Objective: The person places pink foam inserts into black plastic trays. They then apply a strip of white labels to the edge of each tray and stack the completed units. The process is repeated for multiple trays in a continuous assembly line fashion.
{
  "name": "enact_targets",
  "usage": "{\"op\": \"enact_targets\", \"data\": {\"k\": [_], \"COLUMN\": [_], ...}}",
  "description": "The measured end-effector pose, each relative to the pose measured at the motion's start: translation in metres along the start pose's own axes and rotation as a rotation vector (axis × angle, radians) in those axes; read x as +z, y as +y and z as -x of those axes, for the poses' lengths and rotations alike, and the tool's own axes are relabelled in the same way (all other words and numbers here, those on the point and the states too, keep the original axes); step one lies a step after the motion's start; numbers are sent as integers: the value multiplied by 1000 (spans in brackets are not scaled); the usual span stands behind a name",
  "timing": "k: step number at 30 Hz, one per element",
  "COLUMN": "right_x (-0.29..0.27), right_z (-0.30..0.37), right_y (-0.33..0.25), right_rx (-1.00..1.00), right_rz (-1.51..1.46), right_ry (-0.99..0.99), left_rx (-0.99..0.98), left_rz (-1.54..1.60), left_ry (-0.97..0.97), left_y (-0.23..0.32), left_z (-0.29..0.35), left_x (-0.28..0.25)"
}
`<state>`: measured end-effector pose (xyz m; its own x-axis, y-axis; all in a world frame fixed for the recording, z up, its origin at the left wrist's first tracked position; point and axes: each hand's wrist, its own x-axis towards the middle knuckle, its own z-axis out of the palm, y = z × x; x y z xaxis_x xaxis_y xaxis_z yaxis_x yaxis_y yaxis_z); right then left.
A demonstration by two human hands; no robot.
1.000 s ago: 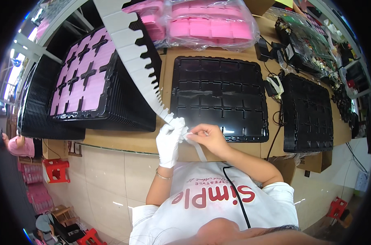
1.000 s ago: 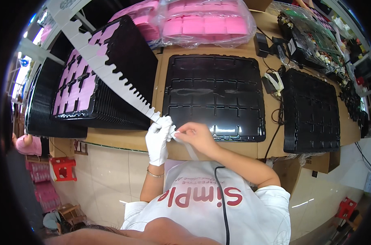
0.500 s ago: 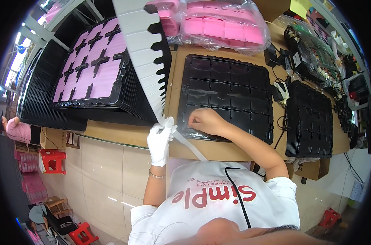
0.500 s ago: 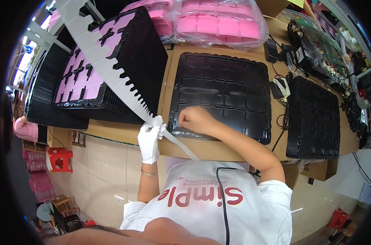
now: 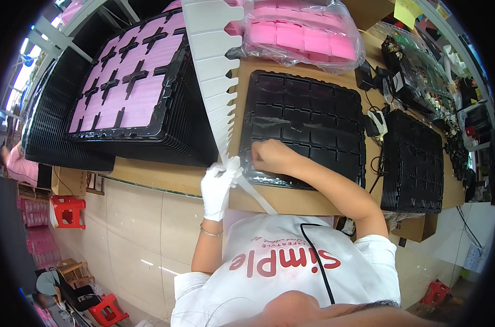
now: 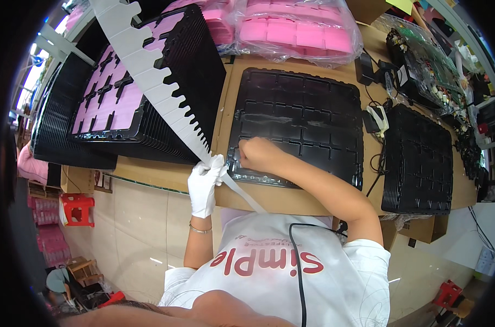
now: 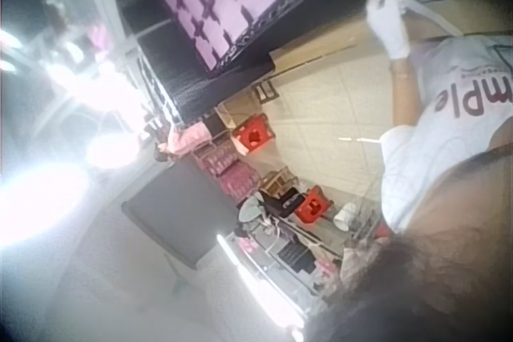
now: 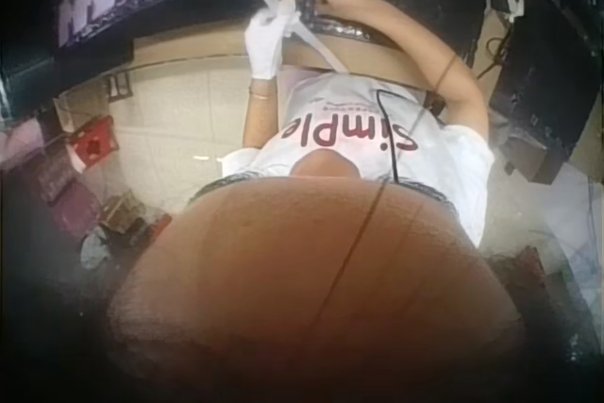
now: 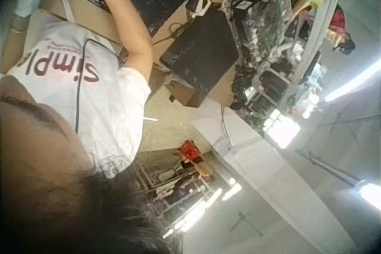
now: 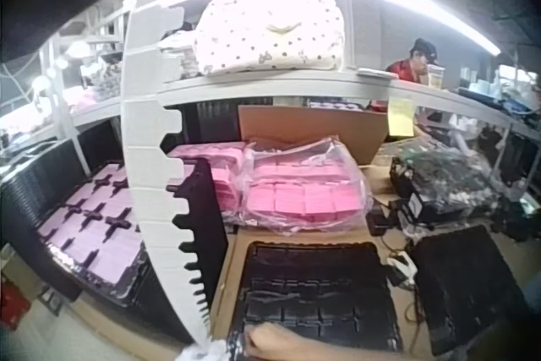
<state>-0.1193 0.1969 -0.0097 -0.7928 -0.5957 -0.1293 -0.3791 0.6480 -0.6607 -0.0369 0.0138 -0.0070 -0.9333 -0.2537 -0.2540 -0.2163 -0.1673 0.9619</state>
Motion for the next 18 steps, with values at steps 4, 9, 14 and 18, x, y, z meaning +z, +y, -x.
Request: {"op": "enact_targets", "data": {"k": [4,9,14,18], "right_x": [4,10,0,-20], "right_z": [-1,-2,8,30], "right_y": [-2,0,-6,-3], "right_rx": [44,66,-90,-53], "right_rz": [18,4,4,-318], "right_ry": [29,73,-47,-196], "left_rx": [-1,7,-39,-44], "left_rz": [-8,-14,12,-39], "left_ry": [-5,-9,12,13], "left_y": [3,6,4,7], "left_z": [1,3,1,2], "left_x": [0,1,-1,1]}}
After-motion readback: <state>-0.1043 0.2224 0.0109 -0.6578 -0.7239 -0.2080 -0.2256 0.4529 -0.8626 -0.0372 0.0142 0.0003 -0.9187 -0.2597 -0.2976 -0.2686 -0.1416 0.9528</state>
